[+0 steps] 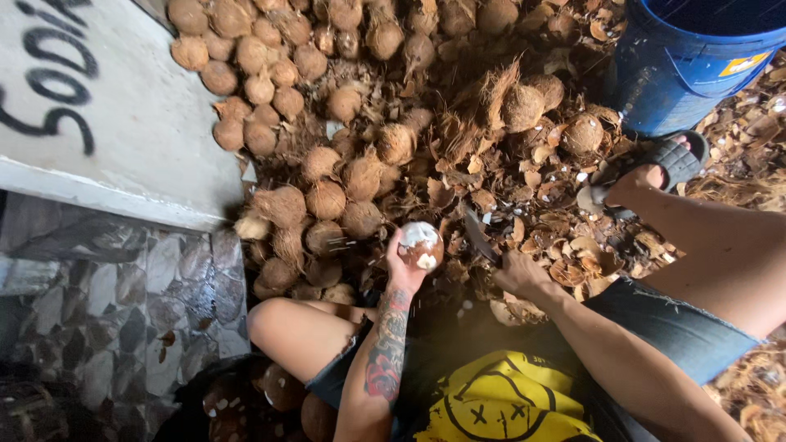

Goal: The person sits on the floor and uses a knife to peel the husks off coconuts. They place the peeled coconuts into a black bucket and occasionally pour coconut water into a blue bucket.

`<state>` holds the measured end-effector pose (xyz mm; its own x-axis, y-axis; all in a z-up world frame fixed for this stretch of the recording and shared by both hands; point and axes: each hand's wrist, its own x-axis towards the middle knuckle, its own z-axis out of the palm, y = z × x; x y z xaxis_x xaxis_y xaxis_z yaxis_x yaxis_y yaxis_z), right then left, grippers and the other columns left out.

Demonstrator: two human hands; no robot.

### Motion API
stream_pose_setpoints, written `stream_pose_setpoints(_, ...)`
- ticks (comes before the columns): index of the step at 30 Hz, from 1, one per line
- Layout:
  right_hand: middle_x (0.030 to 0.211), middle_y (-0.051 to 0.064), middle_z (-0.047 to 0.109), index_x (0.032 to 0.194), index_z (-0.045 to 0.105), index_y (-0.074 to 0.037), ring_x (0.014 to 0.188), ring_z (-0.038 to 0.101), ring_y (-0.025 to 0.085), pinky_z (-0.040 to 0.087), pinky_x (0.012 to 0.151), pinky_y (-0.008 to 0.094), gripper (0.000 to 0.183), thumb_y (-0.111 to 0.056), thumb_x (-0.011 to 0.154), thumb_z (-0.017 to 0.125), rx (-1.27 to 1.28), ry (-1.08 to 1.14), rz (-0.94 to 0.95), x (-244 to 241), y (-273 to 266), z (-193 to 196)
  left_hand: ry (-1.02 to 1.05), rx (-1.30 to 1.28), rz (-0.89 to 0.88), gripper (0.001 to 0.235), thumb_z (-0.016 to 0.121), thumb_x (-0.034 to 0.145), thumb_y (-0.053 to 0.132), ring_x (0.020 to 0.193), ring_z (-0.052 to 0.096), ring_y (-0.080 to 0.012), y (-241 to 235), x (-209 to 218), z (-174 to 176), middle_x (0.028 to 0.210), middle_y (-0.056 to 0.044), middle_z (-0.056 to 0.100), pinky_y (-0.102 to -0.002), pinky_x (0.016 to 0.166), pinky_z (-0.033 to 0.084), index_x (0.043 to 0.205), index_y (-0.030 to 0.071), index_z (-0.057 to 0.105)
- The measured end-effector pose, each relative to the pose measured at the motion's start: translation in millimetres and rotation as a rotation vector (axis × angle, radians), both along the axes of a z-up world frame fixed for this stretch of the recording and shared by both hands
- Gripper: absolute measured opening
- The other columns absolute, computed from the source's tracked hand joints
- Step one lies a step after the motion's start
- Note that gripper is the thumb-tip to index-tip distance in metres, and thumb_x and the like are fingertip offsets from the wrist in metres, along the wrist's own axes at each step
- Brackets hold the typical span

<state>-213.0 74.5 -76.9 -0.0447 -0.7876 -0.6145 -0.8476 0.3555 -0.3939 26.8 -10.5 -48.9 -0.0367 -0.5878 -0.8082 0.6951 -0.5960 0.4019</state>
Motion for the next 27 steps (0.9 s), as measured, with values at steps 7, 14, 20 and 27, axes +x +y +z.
stream_pose_setpoints(7, 0.088, 0.025, 0.079, 0.115, 0.073, -0.015, 0.088, 0.081, 0.040, 0.065, 0.077, 0.052, 0.050, -0.047, 0.077, 0.067, -0.253, -0.161, 0.122, 13.7, 12.3, 11.7, 0.095, -0.025, 0.083, 0.066, 0.089, 0.076, 0.060, 0.115, 0.066, -0.0412, -6.0, 4.3, -3.0, 0.123, -0.014, 0.072, -0.067, 0.097, 0.053, 0.119, 0.016, 0.066)
stream_pose_setpoints(14, 0.105, 0.025, 0.080, 0.124, 0.066, -0.008, 0.106, 0.078, 0.041, 0.063, 0.091, 0.054, 0.056, -0.044, 0.081, 0.062, -0.021, -0.012, 0.038, 8.4, -12.1, -1.3, 0.154, -0.045, 0.182, 0.091, 0.092, 0.069, 0.069, 0.122, 0.059, -0.0406, -9.2, 0.3, -8.2, 0.133, -0.017, 0.064, -0.071, 0.101, 0.046, 0.133, 0.016, 0.056)
stream_pose_setpoints(20, 0.105, 0.032, 0.073, 0.118, 0.058, 0.007, 0.103, 0.075, 0.051, 0.062, 0.086, 0.061, 0.053, -0.026, 0.077, 0.067, -0.058, -0.034, -0.095, -7.2, -18.5, -40.2, 0.220, -0.079, 0.267, 0.082, 0.090, 0.072, 0.063, 0.121, 0.060, -0.0417, -11.0, 2.4, 2.3, 0.133, -0.018, 0.064, -0.071, 0.099, 0.048, 0.128, 0.012, 0.057)
stream_pose_setpoints(27, 0.125, 0.035, 0.068, 0.133, 0.054, 0.009, 0.118, 0.070, 0.053, 0.059, 0.092, 0.065, 0.055, -0.027, 0.090, 0.057, -0.030, -0.005, -0.053, -2.6, -35.9, -48.5, 0.226, -0.052, 0.243, 0.084, 0.089, 0.071, 0.065, 0.116, 0.063, -0.0419, 1.7, 2.3, 0.6, 0.129, -0.018, 0.066, -0.070, 0.093, 0.052, 0.126, 0.011, 0.058)
